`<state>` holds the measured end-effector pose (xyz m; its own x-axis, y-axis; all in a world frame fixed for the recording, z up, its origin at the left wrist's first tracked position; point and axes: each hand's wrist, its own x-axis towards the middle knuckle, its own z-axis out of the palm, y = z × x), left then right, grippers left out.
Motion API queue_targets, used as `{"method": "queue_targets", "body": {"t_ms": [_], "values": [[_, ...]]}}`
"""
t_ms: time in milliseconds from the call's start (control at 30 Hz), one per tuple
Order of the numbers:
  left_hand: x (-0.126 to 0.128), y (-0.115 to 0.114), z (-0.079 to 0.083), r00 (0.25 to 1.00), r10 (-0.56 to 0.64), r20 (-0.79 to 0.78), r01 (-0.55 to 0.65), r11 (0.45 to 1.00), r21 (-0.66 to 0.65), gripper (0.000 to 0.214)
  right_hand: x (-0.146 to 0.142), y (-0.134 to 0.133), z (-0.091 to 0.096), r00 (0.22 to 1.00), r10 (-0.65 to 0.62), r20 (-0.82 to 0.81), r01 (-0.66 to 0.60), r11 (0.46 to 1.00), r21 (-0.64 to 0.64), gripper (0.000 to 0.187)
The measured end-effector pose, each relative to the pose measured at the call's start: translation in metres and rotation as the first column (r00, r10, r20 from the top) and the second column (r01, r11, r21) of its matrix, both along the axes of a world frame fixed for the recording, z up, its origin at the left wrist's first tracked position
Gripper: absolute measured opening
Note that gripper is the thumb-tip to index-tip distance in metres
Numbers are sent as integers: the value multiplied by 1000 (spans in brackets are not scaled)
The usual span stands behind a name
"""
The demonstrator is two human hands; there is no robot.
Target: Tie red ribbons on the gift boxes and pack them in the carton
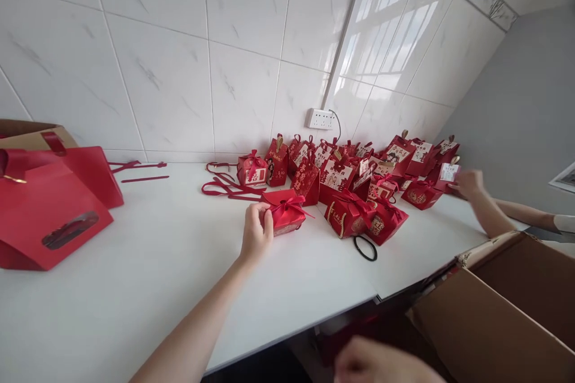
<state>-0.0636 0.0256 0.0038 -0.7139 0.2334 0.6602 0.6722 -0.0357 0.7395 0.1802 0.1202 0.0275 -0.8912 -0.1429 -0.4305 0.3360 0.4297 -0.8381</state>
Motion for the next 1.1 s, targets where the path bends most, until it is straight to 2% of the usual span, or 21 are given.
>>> {"method": "queue_targets", "body": {"t_ms": [67,100,167,200,233,300,367,467,567,667,767,900,1100], "values": [[2,-2,1,999,-17,-40,16,999,-39,9,-28,13,15,976,-141,-168,143,990,-3,37],[3,-3,1,997,-23,-75,19,998,-60,9,-47,20,23,914,-256,-315,267,964,-9,37],[3,-5,2,984,-34,-178,18,996,-91,8,-90,34,38,631,-494,-598,575,815,-68,32],[3,-7,2,971,-35,-238,13,995,-95,8,-111,40,43,529,-563,-635,658,745,-113,34],[2,-7,2,956,-34,-293,7,996,-91,9,-131,44,46,495,-614,-614,695,704,-145,38],[0,-8,2,933,-17,-361,-9,997,-71,11,-163,50,42,557,-642,-527,675,719,-163,42],[-1,-8,1,929,1,-371,-21,999,-50,11,-182,49,31,598,-629,-497,632,751,-192,41],[-1,-6,0,956,-5,-292,-2,1000,-26,8,-188,42,9,513,-657,-553,625,727,-283,39],[0,-4,1,996,-1,-94,4,1000,24,13,-183,36,-4,430,-683,-591,614,701,-363,40],[-3,-2,5,992,47,121,-57,995,77,24,-180,36,-6,406,-697,-591,557,702,-445,40],[-8,-3,9,970,78,230,-103,990,101,29,-181,39,-4,434,-673,-599,517,730,-447,39],[-10,-6,11,959,74,273,-101,991,87,29,-180,41,0,483,-611,-627,539,772,-337,44],[-8,-7,15,956,-37,291,12,996,89,38,-176,38,6,490,-618,-615,531,771,-352,44]]}}
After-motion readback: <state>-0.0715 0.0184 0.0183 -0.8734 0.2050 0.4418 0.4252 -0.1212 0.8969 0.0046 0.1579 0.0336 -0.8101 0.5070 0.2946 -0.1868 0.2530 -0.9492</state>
